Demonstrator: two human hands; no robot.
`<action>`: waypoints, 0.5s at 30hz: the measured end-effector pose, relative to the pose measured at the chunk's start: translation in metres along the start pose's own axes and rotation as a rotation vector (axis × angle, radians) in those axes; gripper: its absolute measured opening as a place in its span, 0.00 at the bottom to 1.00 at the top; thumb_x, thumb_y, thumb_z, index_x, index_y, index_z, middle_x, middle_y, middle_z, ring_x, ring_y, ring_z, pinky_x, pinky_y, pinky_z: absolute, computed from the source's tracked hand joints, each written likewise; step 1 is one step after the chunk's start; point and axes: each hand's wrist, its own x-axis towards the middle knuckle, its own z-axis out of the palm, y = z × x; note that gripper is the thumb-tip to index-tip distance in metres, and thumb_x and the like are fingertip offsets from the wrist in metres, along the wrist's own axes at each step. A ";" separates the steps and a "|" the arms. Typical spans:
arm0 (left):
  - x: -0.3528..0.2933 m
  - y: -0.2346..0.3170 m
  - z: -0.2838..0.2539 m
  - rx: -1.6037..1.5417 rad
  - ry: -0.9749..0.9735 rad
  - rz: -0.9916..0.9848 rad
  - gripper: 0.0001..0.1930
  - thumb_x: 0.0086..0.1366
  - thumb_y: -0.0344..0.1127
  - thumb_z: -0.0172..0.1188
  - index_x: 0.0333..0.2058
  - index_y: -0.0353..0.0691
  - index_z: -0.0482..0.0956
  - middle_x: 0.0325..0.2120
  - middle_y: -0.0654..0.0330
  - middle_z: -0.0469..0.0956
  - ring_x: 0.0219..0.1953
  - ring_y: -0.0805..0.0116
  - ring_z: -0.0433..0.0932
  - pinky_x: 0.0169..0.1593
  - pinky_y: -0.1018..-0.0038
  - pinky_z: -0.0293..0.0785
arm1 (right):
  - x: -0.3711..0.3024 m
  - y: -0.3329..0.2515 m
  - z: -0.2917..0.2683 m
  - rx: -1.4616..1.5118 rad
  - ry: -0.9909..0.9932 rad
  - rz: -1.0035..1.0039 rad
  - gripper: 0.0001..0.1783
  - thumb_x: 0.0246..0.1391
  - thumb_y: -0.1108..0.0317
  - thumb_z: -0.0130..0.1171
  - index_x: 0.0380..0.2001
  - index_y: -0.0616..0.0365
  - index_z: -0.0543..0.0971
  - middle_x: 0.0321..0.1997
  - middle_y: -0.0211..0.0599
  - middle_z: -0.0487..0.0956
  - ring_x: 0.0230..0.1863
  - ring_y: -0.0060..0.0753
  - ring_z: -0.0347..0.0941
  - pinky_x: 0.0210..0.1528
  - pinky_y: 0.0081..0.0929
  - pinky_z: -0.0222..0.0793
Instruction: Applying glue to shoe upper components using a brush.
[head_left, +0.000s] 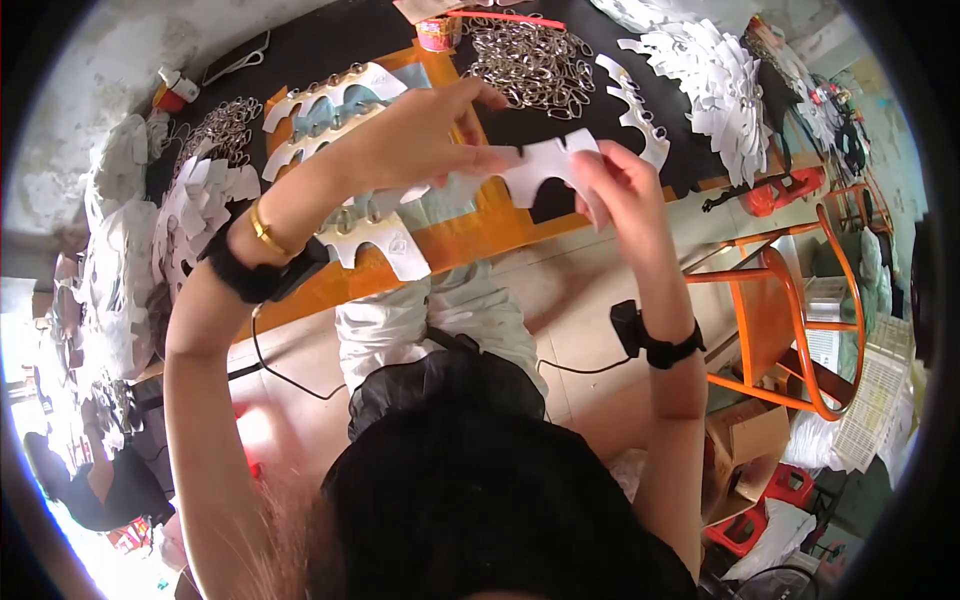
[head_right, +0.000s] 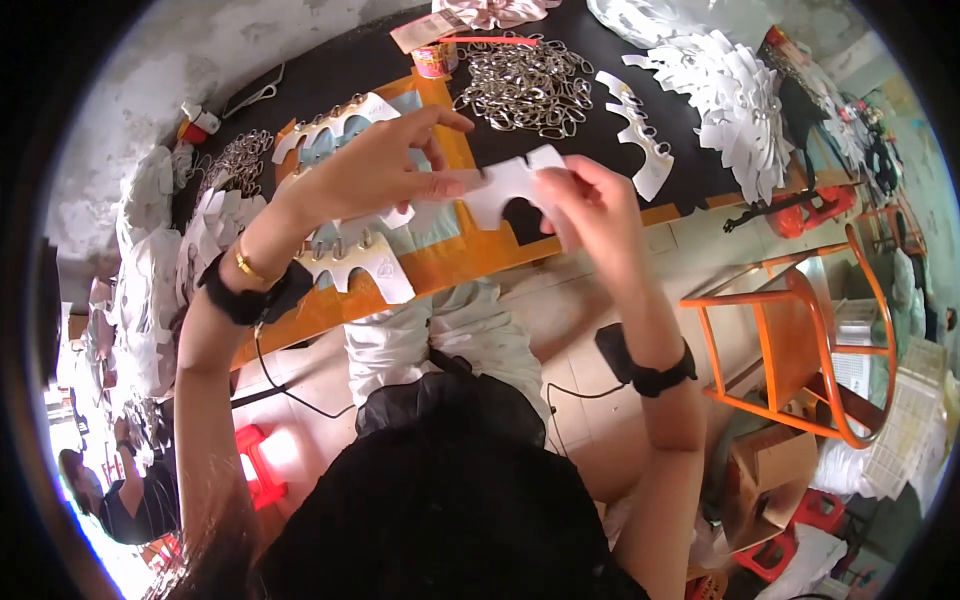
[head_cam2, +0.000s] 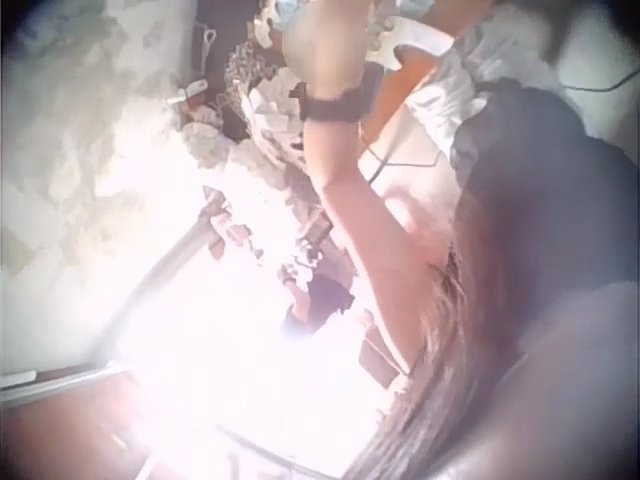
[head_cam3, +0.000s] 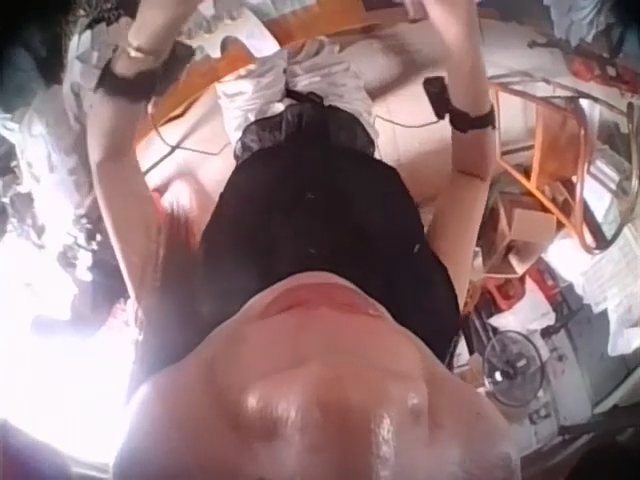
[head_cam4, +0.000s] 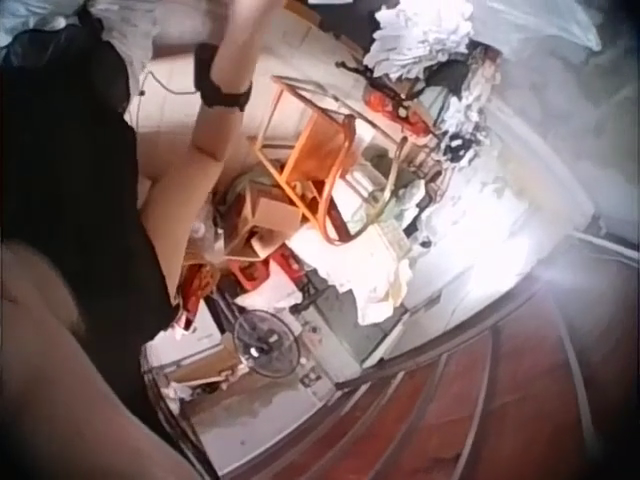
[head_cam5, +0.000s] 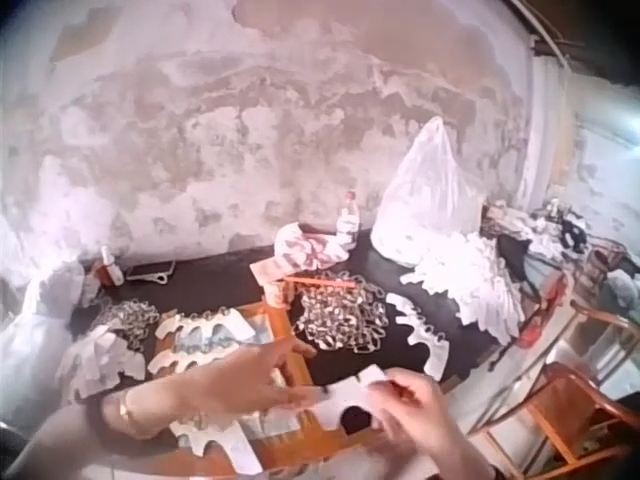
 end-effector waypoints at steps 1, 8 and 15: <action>0.021 -0.011 0.006 -0.039 -0.060 0.027 0.20 0.56 0.40 0.63 0.44 0.36 0.73 0.20 0.62 0.74 0.24 0.76 0.73 0.30 0.78 0.68 | 0.000 0.008 -0.016 -0.065 0.027 -0.042 0.11 0.55 0.65 0.57 0.33 0.64 0.77 0.22 0.28 0.75 0.18 0.15 0.68 0.18 0.13 0.59; 0.087 -0.092 0.033 0.437 0.380 0.574 0.22 0.52 0.39 0.65 0.45 0.36 0.74 0.34 0.57 0.78 0.36 0.68 0.78 0.45 0.73 0.71 | 0.049 0.076 -0.058 -0.664 0.263 -0.429 0.14 0.51 0.66 0.61 0.39 0.62 0.76 0.28 0.34 0.75 0.28 0.24 0.71 0.27 0.19 0.65; 0.051 -0.090 -0.054 -0.070 0.021 -0.091 0.17 0.58 0.38 0.62 0.44 0.38 0.77 0.31 0.64 0.79 0.32 0.80 0.76 0.34 0.81 0.71 | 0.044 0.005 -0.026 0.123 -0.057 0.090 0.18 0.56 0.67 0.56 0.50 0.60 0.73 0.41 0.31 0.77 0.41 0.19 0.72 0.41 0.19 0.65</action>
